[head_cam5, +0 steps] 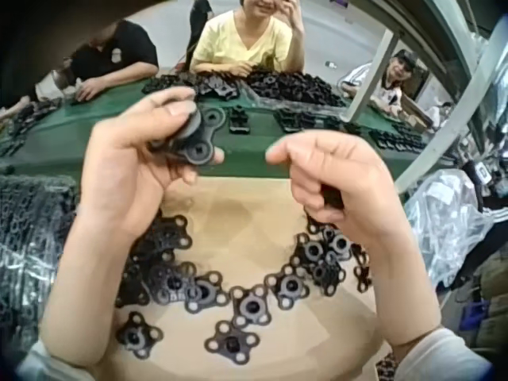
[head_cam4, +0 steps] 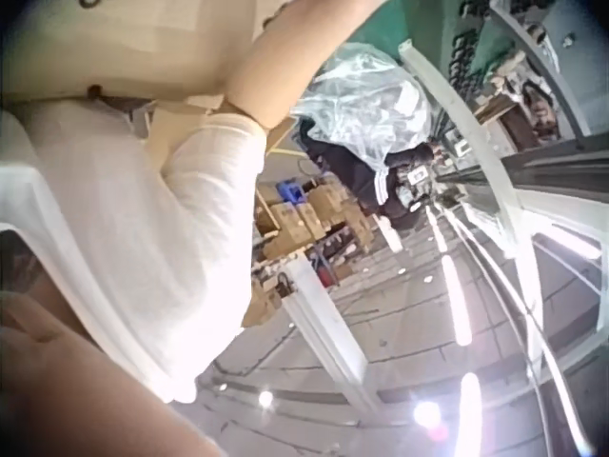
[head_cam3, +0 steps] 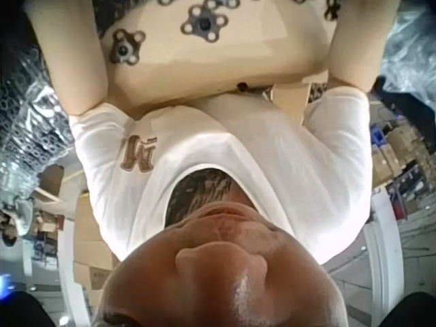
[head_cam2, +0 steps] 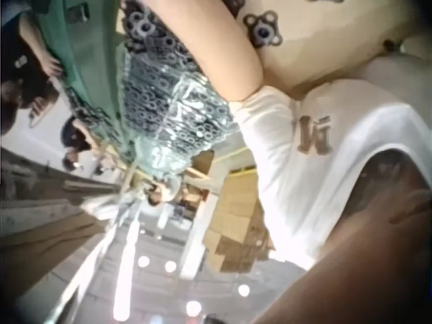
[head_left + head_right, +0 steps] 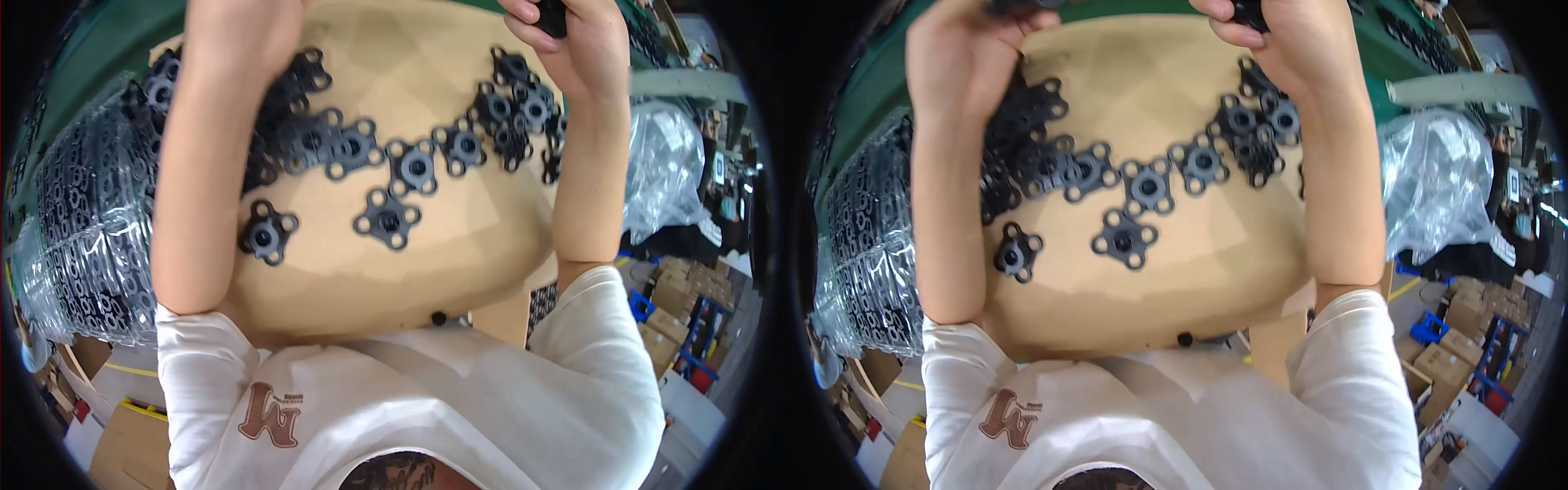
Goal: The person assembles plastic components by inserting small plugs into plastic bases by hand and sets them down, then retrieves additional plugs from a plastic bag onto the cardboard surface.
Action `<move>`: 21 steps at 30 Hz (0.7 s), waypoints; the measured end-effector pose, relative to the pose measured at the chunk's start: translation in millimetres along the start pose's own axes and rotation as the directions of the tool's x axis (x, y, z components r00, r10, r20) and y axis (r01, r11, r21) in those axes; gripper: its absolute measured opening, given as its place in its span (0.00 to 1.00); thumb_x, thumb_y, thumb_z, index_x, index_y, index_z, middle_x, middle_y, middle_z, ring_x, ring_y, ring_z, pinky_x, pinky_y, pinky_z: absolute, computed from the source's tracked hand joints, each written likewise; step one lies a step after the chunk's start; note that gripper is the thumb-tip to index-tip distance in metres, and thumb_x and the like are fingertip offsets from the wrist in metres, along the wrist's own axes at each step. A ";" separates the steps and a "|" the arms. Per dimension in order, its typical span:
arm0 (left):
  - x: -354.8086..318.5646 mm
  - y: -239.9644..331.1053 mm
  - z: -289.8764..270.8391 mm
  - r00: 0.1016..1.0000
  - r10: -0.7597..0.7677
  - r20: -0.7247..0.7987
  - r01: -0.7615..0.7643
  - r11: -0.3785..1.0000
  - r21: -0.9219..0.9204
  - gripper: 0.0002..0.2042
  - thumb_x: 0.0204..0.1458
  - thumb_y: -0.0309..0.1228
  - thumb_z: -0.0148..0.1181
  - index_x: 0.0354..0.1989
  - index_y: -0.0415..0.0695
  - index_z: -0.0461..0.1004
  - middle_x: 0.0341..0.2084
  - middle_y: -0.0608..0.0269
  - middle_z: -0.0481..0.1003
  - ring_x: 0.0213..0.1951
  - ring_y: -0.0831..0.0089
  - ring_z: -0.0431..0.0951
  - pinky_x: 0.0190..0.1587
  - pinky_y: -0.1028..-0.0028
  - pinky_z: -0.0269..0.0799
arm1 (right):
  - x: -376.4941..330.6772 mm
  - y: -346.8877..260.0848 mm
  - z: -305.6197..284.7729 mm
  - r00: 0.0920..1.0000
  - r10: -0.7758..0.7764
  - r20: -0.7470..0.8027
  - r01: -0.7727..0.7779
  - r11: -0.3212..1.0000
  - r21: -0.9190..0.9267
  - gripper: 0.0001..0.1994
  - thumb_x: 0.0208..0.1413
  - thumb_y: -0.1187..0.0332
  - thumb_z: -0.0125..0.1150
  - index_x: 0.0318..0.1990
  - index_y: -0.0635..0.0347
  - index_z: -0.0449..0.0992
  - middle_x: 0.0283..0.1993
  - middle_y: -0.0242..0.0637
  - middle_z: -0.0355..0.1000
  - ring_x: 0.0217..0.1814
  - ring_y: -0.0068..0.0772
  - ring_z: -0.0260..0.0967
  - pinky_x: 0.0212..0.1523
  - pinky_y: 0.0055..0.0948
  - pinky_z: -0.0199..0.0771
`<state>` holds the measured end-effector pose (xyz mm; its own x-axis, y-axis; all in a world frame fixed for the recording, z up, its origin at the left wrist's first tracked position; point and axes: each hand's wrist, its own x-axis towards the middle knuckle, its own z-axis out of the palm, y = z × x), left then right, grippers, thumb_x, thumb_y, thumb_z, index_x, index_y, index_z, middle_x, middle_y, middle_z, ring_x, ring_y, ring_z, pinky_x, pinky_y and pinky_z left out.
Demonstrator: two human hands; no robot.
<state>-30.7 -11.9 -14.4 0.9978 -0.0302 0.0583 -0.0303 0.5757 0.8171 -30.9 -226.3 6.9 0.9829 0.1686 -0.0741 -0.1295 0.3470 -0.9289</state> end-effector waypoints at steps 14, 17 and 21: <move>-6.4 37.0 -9.8 0.991 0.129 -0.028 -0.131 0.982 -0.139 0.15 0.54 0.26 0.51 0.48 0.30 0.67 0.30 0.51 0.73 0.25 0.64 0.78 0.18 0.81 0.64 | -250.6 105.9 -45.5 0.683 -0.188 0.706 0.730 0.204 -0.652 0.05 0.50 0.68 0.65 0.32 0.58 0.78 0.19 0.26 0.57 0.16 0.22 0.54 0.16 0.20 0.57; -24.0 35.6 19.8 0.964 0.229 0.137 -0.232 0.973 0.009 0.17 0.52 0.27 0.57 0.50 0.34 0.68 0.31 0.52 0.74 0.26 0.72 0.77 0.20 0.86 0.64 | -261.4 113.7 -53.6 0.692 -0.243 0.680 0.718 0.136 -0.682 0.05 0.50 0.68 0.66 0.30 0.58 0.79 0.16 0.24 0.55 0.14 0.21 0.52 0.13 0.20 0.55; -27.9 36.9 17.5 0.997 0.042 0.070 -0.041 0.999 -0.019 0.17 0.52 0.24 0.52 0.51 0.36 0.65 0.34 0.48 0.72 0.24 0.67 0.78 0.17 0.85 0.62 | -268.5 109.5 -43.5 0.747 -0.210 0.631 0.665 0.207 -0.718 0.06 0.49 0.71 0.67 0.33 0.62 0.80 0.18 0.26 0.61 0.16 0.22 0.56 0.16 0.19 0.59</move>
<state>-60.7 -4.1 24.2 0.9892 -0.0627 0.1326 -0.0701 0.5915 0.8032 -303.3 -273.7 -90.7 0.6784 0.6356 0.3686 0.7208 -0.4784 -0.5016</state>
